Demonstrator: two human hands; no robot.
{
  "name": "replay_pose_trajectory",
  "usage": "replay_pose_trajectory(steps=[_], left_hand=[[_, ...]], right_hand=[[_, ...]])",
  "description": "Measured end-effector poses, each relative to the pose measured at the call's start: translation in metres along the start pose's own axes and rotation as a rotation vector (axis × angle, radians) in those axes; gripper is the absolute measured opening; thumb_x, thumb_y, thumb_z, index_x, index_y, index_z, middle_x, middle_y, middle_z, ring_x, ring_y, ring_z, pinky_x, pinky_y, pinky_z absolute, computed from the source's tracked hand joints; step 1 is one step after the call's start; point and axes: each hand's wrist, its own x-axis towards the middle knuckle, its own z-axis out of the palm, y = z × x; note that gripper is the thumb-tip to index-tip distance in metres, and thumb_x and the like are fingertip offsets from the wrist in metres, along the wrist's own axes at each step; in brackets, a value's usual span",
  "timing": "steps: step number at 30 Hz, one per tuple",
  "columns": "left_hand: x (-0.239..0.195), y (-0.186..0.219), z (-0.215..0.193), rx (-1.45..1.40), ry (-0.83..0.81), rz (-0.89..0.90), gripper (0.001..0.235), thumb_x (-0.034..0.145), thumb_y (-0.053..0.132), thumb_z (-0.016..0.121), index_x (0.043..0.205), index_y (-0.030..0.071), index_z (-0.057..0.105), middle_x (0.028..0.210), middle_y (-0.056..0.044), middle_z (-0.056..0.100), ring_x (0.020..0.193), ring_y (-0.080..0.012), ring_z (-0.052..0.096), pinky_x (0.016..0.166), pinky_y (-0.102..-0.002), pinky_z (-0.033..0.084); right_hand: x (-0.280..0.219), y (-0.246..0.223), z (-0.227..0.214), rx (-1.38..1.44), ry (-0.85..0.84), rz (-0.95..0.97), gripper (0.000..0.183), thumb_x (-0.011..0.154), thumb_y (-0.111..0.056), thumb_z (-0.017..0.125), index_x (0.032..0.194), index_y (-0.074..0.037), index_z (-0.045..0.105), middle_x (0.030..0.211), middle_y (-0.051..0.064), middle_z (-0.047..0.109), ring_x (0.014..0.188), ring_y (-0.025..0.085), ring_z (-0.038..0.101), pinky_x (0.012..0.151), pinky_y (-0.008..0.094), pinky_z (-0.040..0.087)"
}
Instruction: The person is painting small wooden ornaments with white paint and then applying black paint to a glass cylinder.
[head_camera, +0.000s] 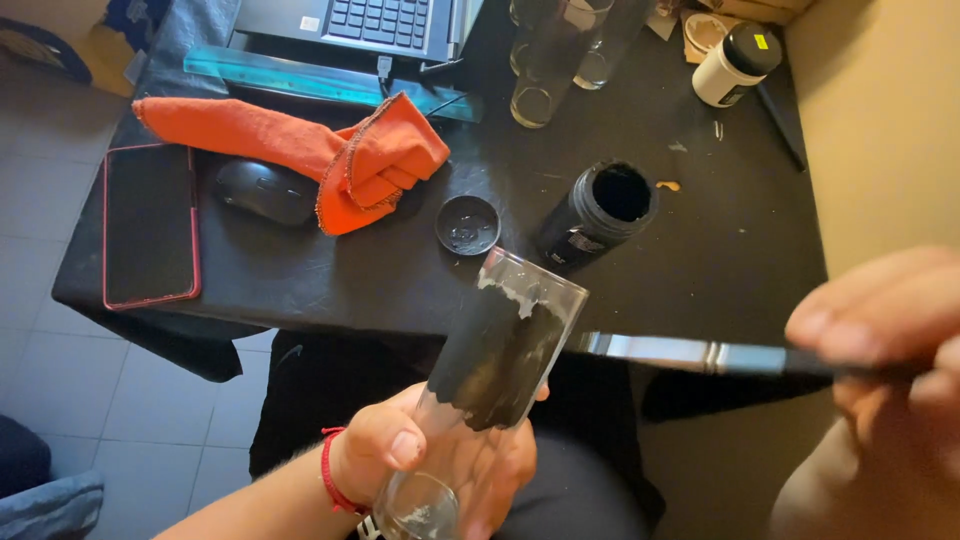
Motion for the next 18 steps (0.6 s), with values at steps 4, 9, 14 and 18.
replay_pose_trajectory(steps=[4,9,14,18], left_hand=[[0.0,0.0,-0.004,0.069,-0.063,0.002,0.09,0.074,0.022,0.071,0.15,-0.001,0.03,0.093,-0.03,0.057,0.074,-0.0355,0.065,0.064,-0.035,0.054],[0.0,0.002,-0.001,0.046,-0.028,-0.02,0.095,0.07,0.022,0.074,0.149,-0.002,0.029,0.092,-0.029,0.055,0.072,-0.035,0.065,0.063,-0.037,0.053],[-0.003,0.003,-0.003,0.011,0.026,-0.06,0.097,0.067,0.017,0.072,0.15,-0.007,0.028,0.096,-0.034,0.056,0.073,-0.0398,0.066,0.062,-0.04,0.058],[-0.002,0.004,-0.001,0.004,-0.022,-0.066,0.096,0.068,0.019,0.073,0.152,-0.001,0.028,0.099,-0.032,0.057,0.076,-0.037,0.068,0.067,-0.039,0.056]], right_hand=[[0.003,0.003,-0.015,-0.036,-0.008,-0.036,0.01,0.098,-0.035,0.052,0.102,-0.028,0.047,0.083,-0.004,0.061,0.071,0.011,0.069,0.067,0.019,0.068],[-0.001,-0.002,-0.015,0.009,-0.086,-0.004,0.011,0.089,-0.027,0.055,0.098,-0.025,0.05,0.084,0.0,0.068,0.073,0.014,0.077,0.07,0.021,0.074],[-0.009,-0.013,0.001,0.084,0.163,0.155,0.013,0.093,-0.025,0.055,0.104,-0.025,0.05,0.084,0.001,0.059,0.073,0.015,0.066,0.07,0.022,0.065],[-0.006,0.004,-0.008,0.042,0.16,0.206,0.015,0.094,-0.028,0.055,0.102,-0.019,0.047,0.086,0.007,0.06,0.076,0.02,0.067,0.077,0.029,0.063]])
